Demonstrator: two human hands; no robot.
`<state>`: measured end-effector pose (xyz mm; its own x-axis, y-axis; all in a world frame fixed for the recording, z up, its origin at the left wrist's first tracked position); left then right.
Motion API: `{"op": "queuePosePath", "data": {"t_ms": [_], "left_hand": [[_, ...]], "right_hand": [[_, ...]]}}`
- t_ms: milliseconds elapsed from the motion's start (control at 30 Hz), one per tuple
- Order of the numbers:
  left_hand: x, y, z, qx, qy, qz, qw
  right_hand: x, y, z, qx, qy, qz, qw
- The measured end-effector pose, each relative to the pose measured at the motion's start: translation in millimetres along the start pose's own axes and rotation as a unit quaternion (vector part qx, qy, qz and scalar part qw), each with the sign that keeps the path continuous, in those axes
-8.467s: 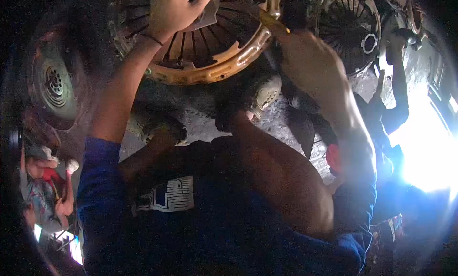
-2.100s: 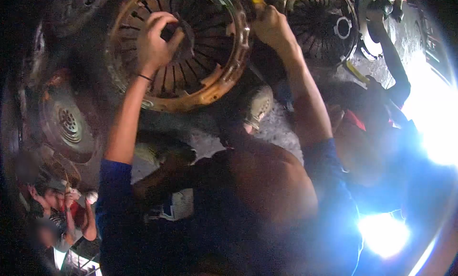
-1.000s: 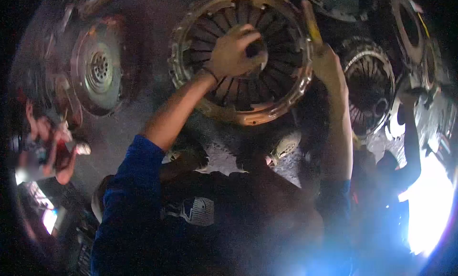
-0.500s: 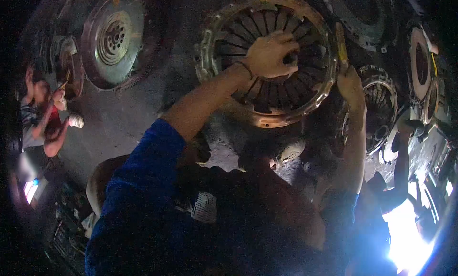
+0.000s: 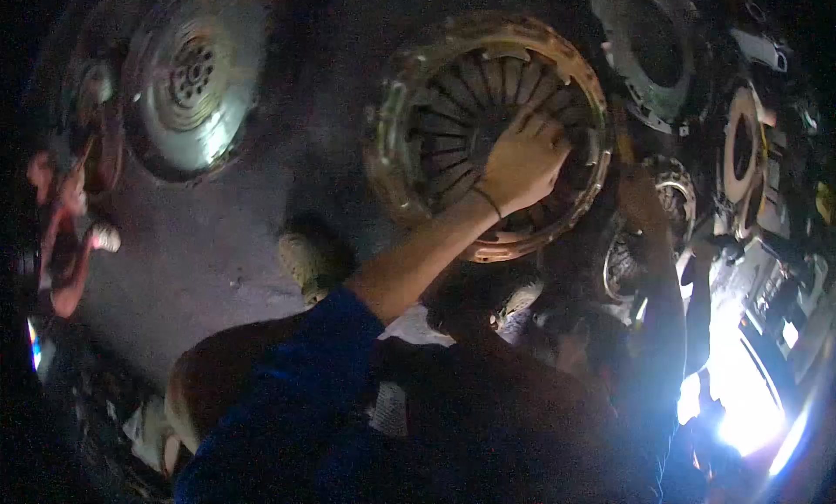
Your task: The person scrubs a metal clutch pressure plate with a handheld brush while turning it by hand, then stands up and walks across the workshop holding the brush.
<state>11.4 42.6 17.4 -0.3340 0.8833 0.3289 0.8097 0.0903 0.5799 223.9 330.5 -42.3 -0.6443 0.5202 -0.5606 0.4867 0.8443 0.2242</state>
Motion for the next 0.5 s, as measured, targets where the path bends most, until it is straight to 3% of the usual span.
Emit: {"op": "queuePosePath", "data": {"t_ms": [67, 267, 500], "left_hand": [[1.0, -0.7, -3.3, -0.012, -0.010, 0.006, 1.000], [0.2, -2.9, -4.1, -0.033, -0.022, 0.012, 0.999], [-0.8, -2.4, 0.5, -0.021, 0.002, 0.006, 1.000]], "right_hand": [[-6.0, 0.3, -0.4, 0.059, 0.005, 0.002, 0.998], [-43.2, -67.5, -72.1, 0.225, -0.084, 0.197, 0.951], [-36.6, -54.9, -59.0, 0.276, -0.094, 0.217, 0.932]]}}
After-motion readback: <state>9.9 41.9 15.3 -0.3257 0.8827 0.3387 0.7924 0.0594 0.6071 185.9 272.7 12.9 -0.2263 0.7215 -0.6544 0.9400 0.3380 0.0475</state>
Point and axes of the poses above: each hand's wrist, its own x-axis towards the middle knuckle, its own z-axis out of the palm, y = z × x, the point moved 6 cm from there along x, towards the middle knuckle, and after that the axes turned 10 degrees about z, right-handed, at the moved point
